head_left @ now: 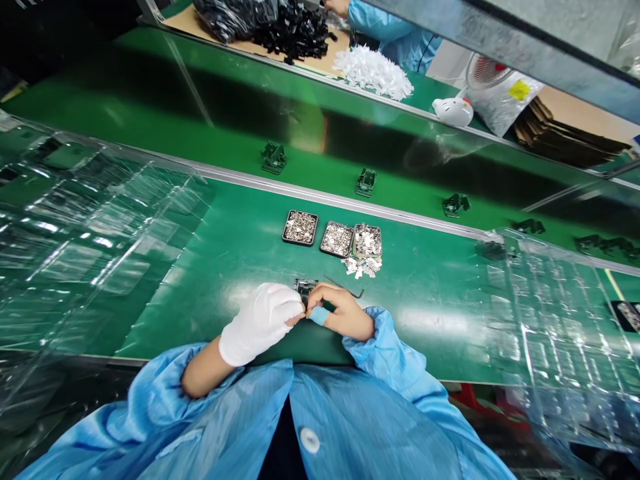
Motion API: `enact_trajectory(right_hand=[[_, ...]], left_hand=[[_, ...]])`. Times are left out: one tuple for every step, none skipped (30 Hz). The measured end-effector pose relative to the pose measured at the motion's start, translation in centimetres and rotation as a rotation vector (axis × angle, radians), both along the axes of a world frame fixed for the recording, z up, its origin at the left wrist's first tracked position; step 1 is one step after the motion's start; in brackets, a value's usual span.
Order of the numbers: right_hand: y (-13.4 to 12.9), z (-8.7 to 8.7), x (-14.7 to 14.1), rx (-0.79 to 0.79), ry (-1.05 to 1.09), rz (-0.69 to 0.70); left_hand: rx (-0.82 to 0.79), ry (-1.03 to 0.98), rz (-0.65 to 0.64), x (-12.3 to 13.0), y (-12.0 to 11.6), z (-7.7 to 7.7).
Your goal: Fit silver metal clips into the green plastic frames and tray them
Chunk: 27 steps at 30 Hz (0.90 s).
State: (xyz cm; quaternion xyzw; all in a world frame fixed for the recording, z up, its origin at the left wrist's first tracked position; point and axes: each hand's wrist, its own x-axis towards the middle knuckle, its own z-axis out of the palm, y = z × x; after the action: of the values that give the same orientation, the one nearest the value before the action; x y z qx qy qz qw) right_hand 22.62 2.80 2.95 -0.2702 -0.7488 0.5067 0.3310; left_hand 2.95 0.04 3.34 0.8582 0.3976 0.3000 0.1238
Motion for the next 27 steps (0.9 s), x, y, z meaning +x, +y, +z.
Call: enact_trajectory(right_hand=[[0.1, 0.0, 0.1, 0.006, -0.009, -0.018], [0.2, -0.1, 0.3, 0.01, -0.02, -0.055], [0.3, -0.2, 0.4, 0.014, -0.035, -0.107], [0.5, -0.3, 0.6, 0.019, -0.055, -0.162], [0.6, -0.5, 0.7, 0.026, -0.077, -0.213], [0.7, -0.7, 0.8, 0.036, -0.098, -0.254], [0.8, -0.9, 0.8, 0.048, -0.119, -0.283], [0.9, -1.0, 0.8, 0.059, -0.143, -0.296], [0.9, -1.1, 0.7, 0.072, -0.166, -0.299], [0.9, -1.2, 0.6, 0.085, -0.188, -0.294], [0.9, -1.3, 0.5, 0.1, -0.209, -0.283], [0.9, -1.4, 0.4, 0.116, -0.229, -0.271], [0.8, -1.4, 0.3, 0.136, -0.247, -0.261], [0.8, -1.5, 0.2, 0.158, -0.262, -0.254], [0.8, -1.5, 0.2, 0.18, -0.274, -0.247], [0.8, -1.6, 0.1, 0.198, -0.283, -0.242], [0.8, -1.6, 0.1, 0.213, -0.291, -0.239], [0.7, -1.6, 0.1, 0.223, -0.296, -0.236], [0.7, -1.7, 0.0, 0.23, -0.301, -0.233], [0.7, -1.7, 0.0, 0.235, -0.306, -0.231], [0.7, -1.8, 0.0, 0.244, -0.312, -0.231], [0.7, -1.8, 0.0, 0.255, -0.32, -0.227], [0.6, -1.8, 0.0, 0.269, -0.33, -0.221], [0.6, -1.9, 0.1, 0.282, -0.342, -0.214], [0.6, -1.9, 0.1, 0.291, -0.352, -0.207], [0.6, -1.9, 0.1, 0.298, -0.36, -0.199], [0.7, -2.0, 0.2, 0.302, -0.363, -0.194]], left_hand=[[-0.024, -0.039, 0.041, 0.0, 0.0, -0.4], [-0.054, -0.083, 0.092, -0.1, 0.1, -0.9], [-0.096, -0.121, 0.141, -0.1, 0.2, -1.5], [-0.152, -0.145, 0.175, 0.0, 0.4, -2.1], [-0.223, -0.153, 0.187, 0.0, 0.5, -2.8], [-0.301, -0.152, 0.184, 0.1, 0.7, -3.4], [-0.372, -0.152, 0.178, 0.2, 0.8, -3.8], [-0.427, -0.158, 0.181, 0.4, 0.9, -4.2], [-0.463, -0.171, 0.191, 0.5, 0.9, -4.5], [-0.476, -0.186, 0.204, 0.6, 0.9, -4.6], [-0.466, -0.201, 0.214, 0.7, 0.9, -4.6], [-0.439, -0.209, 0.218, 0.8, 0.9, -4.5], [-0.403, -0.21, 0.212, 0.9, 0.8, -4.4], [-0.364, -0.207, 0.202, 1.0, 0.8, -4.2], [-0.325, -0.2, 0.191, 1.0, 0.7, -4.1], [-0.29, -0.188, 0.183, 1.0, 0.7, -4.0], [-0.263, -0.172, 0.176, 1.0, 0.6, -3.9], [-0.242, -0.154, 0.173, 1.0, 0.6, -3.8], [-0.226, -0.136, 0.173, 0.9, 0.5, -3.8], [-0.212, -0.119, 0.175, 0.9, 0.5, -3.6], [-0.2, -0.104, 0.177, 0.9, 0.4, -3.5], [-0.187, -0.092, 0.177, 0.9, 0.4, -3.4], [-0.174, -0.084, 0.179, 0.9, 0.4, -3.3], [-0.166, -0.077, 0.182, 1.0, 0.3, -3.1], [-0.163, -0.071, 0.186, 1.0, 0.3, -3.0], [-0.165, -0.068, 0.191, 1.0, 0.3, -3.0], [-0.169, -0.066, 0.194, 1.0, 0.2, -2.9]])
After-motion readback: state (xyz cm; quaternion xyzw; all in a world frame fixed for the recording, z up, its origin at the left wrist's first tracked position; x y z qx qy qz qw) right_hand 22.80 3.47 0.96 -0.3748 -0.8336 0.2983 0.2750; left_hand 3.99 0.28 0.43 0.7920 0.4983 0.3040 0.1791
